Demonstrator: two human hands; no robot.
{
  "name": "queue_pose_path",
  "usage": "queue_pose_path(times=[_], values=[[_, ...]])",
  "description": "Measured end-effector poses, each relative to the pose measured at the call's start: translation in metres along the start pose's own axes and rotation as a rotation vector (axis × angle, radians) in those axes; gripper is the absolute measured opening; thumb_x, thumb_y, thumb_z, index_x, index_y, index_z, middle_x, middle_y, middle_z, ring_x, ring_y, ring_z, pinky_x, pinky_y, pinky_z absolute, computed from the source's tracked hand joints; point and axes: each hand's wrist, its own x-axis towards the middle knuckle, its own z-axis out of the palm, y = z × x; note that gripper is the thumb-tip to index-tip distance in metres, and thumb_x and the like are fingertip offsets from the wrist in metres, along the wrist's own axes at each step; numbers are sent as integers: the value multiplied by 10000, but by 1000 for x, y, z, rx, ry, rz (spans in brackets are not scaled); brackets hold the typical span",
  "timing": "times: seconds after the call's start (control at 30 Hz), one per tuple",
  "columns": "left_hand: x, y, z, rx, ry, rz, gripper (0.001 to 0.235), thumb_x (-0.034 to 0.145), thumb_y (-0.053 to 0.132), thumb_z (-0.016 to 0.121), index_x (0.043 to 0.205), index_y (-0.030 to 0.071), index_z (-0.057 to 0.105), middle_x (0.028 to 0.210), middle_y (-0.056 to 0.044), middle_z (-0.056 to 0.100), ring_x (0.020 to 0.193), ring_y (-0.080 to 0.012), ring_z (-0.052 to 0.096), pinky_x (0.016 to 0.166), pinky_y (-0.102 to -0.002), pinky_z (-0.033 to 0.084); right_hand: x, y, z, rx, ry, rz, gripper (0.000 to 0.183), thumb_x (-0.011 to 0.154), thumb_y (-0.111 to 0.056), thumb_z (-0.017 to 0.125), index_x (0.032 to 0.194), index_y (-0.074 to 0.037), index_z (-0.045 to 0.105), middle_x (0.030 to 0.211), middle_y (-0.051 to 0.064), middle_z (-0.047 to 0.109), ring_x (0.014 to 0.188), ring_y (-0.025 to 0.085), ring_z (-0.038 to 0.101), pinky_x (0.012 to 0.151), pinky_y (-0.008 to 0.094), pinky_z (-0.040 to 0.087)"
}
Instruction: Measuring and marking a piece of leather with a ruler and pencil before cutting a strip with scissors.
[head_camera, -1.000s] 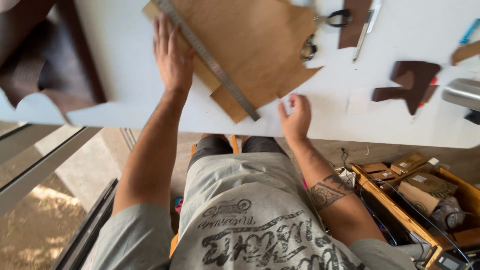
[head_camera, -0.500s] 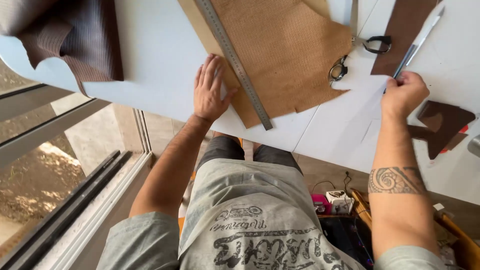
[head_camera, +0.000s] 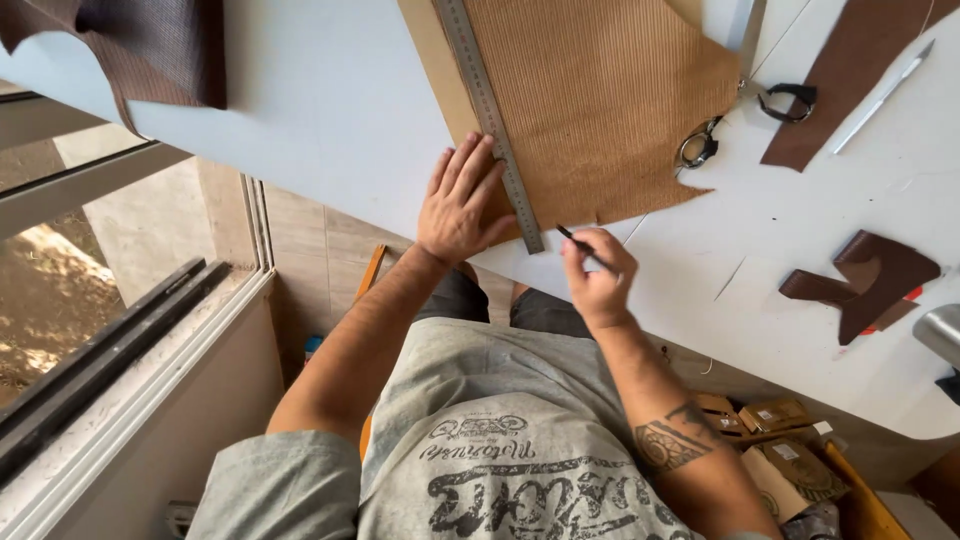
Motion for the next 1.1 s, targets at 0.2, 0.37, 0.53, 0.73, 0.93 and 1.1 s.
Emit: queue_pose_path(times=[0.2, 0.37, 0.53, 0.73, 0.93, 1.1], values=[[2, 2, 4, 81, 18, -2, 768, 890, 661, 714, 1438, 133, 612, 1623, -143, 416, 1513, -329, 386, 1257, -476, 247, 1, 3, 27, 143, -51, -167, 134, 943, -170, 723, 981, -43, 708, 992, 88, 755, 730, 218, 705, 652, 308, 585], [4, 6, -1, 32, 47, -4, 689, 919, 585, 696, 1416, 111, 634, 1610, -141, 443, 1498, -330, 414, 1248, -461, 262, 1, 6, 35, 218, -21, -242, 137, 965, -125, 692, 986, 10, 707, 931, 127, 740, 718, 253, 728, 670, 333, 597], [0, 4, 1, 23, 48, -20, 683, 913, 585, 687, 1409, 117, 642, 1614, -129, 442, 1505, -316, 412, 1255, -456, 255, -12, 23, 45, 209, 10, -243, 176, 985, -142, 659, 987, 30, 697, 935, 131, 741, 725, 239, 737, 693, 324, 602], [2, 4, -9, 24, -18, -2, 637, 1021, 551, 574, 1439, 72, 622, 1612, -163, 408, 1509, -344, 398, 1259, -474, 284, -26, 21, 45, 169, 27, -191, 192, 999, -131, 609, 1019, 54, 656, 987, 194, 719, 836, 307, 729, 776, 384, 610], [4, 4, -16, -4, -81, 14, 620, 1095, 519, 502, 1459, 24, 580, 1602, -209, 381, 1510, -398, 385, 1265, -515, 304, -30, 17, 45, 190, -3, -167, 188, 1019, -133, 565, 1048, 51, 596, 1015, 248, 677, 916, 376, 715, 819, 437, 625], [4, 6, -16, -5, -71, 16, 598, 1095, 498, 516, 1433, 12, 598, 1596, -217, 383, 1504, -404, 394, 1264, -516, 310, -34, 20, 46, 195, -2, -169, 206, 1018, -162, 570, 1050, 40, 598, 1037, 257, 677, 927, 376, 712, 822, 440, 623]])
